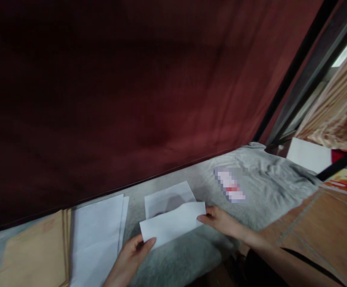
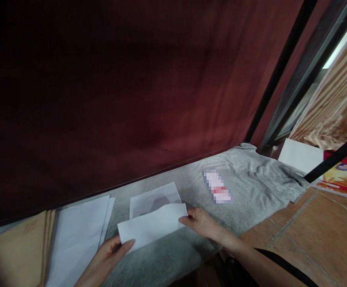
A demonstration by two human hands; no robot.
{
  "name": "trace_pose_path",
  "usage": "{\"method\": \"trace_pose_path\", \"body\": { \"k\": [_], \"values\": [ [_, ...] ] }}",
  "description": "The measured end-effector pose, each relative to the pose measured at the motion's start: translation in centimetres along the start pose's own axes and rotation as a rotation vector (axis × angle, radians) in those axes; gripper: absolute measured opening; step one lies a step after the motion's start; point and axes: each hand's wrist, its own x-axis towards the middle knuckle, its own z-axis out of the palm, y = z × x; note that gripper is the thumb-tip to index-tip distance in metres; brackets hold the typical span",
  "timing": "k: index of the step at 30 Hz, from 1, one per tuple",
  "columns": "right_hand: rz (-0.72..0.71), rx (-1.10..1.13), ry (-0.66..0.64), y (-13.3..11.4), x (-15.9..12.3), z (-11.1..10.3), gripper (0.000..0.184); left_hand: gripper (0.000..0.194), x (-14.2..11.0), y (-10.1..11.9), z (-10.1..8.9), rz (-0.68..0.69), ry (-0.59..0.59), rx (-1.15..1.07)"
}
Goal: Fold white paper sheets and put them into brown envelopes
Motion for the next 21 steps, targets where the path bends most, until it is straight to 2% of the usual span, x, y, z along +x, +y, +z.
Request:
{"method": "trace_pose_path", "body": {
  "k": [3,5,8,12,17,21],
  "values": [
    [0.027,-0.286,-0.097,-0.4,1.2,0.7,0.027,0.054,1.3,-0.7,0.1,0.023,0.076,-0.005],
    [0.049,-0.459,-0.091,-1.0,2.0,1.2,0.027,0.056,2.1,-1.2,0.1,0.072,0.148,0.087],
    [0.096,-0.653,-0.064,-1.7,2.9,2.0,0.026,0.047,2.9,-1.4,0.3,0.113,0.277,0.373],
    [0.144,-0.786,-0.015,-2.4,4.0,3.0,0.025,0.037,3.3,-0.3,1.0,0.011,0.391,0.765],
    [0.162,-0.915,0.037,-2.8,4.8,4.0,0.026,0.035,4.4,1.1,1.5,-0.105,0.385,0.889],
    [0.110,-1.002,0.097,-2.5,5.2,4.7,0.025,0.036,5.1,1.4,1.6,-0.166,0.383,0.929]
  ]
}}
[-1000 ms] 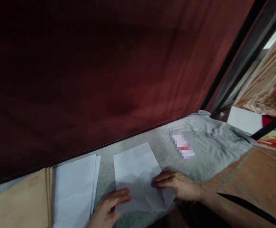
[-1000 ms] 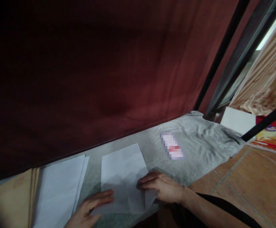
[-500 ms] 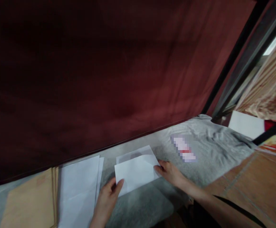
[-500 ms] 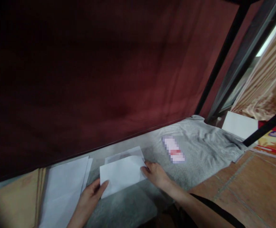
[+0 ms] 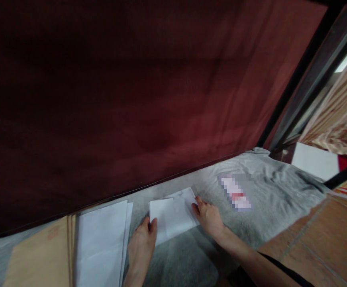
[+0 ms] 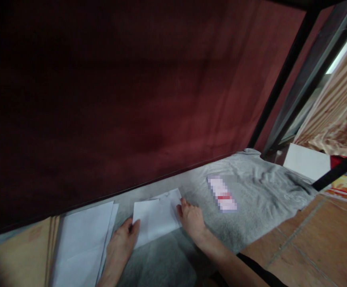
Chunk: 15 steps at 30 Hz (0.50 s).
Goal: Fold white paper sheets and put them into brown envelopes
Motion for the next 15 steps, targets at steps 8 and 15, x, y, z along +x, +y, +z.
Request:
{"method": "trace_pose_path", "body": {
  "k": [8,15],
  "values": [
    [-0.049,-0.142,0.169,-0.6,0.9,1.6,0.034,0.039,0.1,0.4,0.0,-0.038,0.031,0.089],
    [-0.076,-0.130,0.243,-0.9,0.9,1.8,0.037,0.039,0.5,0.4,0.5,-0.011,0.080,0.182]
  ]
}}
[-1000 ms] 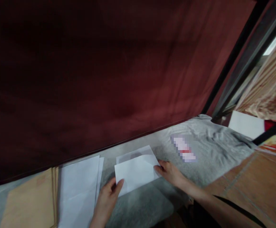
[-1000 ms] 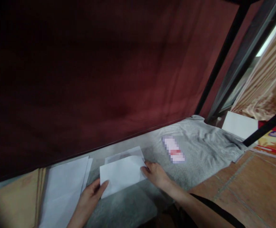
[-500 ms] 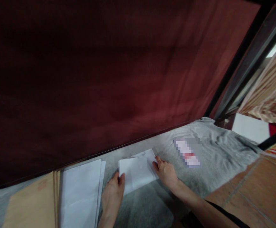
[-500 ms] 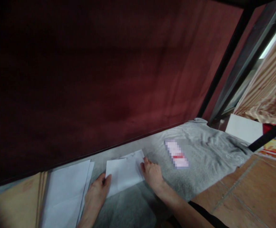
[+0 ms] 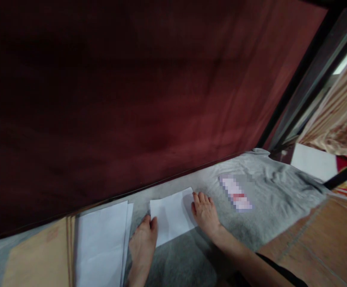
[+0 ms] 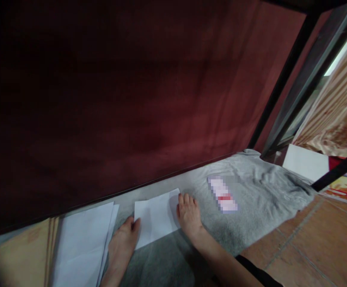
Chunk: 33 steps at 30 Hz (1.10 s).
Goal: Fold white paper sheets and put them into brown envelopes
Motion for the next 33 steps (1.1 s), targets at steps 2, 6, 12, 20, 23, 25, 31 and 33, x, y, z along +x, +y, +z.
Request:
{"method": "trace_pose_path", "body": {
  "k": [2,6,12,20,23,25,31,33],
  "values": [
    [-0.041,0.050,0.025,-0.2,0.0,-0.1,0.042,0.039,0.0,0.0,0.0,0.005,0.007,0.010],
    [-0.219,0.202,0.031,-1.0,-0.4,0.1,0.051,0.041,0.0,0.2,-0.3,0.018,-0.024,0.019],
    [-0.365,0.247,-0.001,-1.8,-1.9,1.4,0.054,0.040,0.0,0.3,-0.2,0.013,-0.031,0.024],
    [-0.321,0.237,-0.008,-2.0,-2.3,2.0,0.052,0.041,-0.4,1.2,0.1,0.111,0.271,0.122],
    [-0.317,0.252,-0.012,-2.1,-2.4,1.9,0.051,0.048,-0.3,2.8,1.6,0.300,0.418,0.075],
    [-0.322,0.268,-0.020,-2.0,-2.4,1.8,0.052,0.049,-0.2,3.9,3.0,0.423,0.406,0.038],
    [-0.297,0.330,-0.078,-2.0,-1.7,1.0,0.047,0.053,0.1,4.6,6.0,0.473,0.294,0.024],
    [-0.250,0.368,-0.095,-2.5,-1.0,0.6,0.044,0.054,0.1,4.5,6.2,0.466,0.306,0.046]
  ]
}}
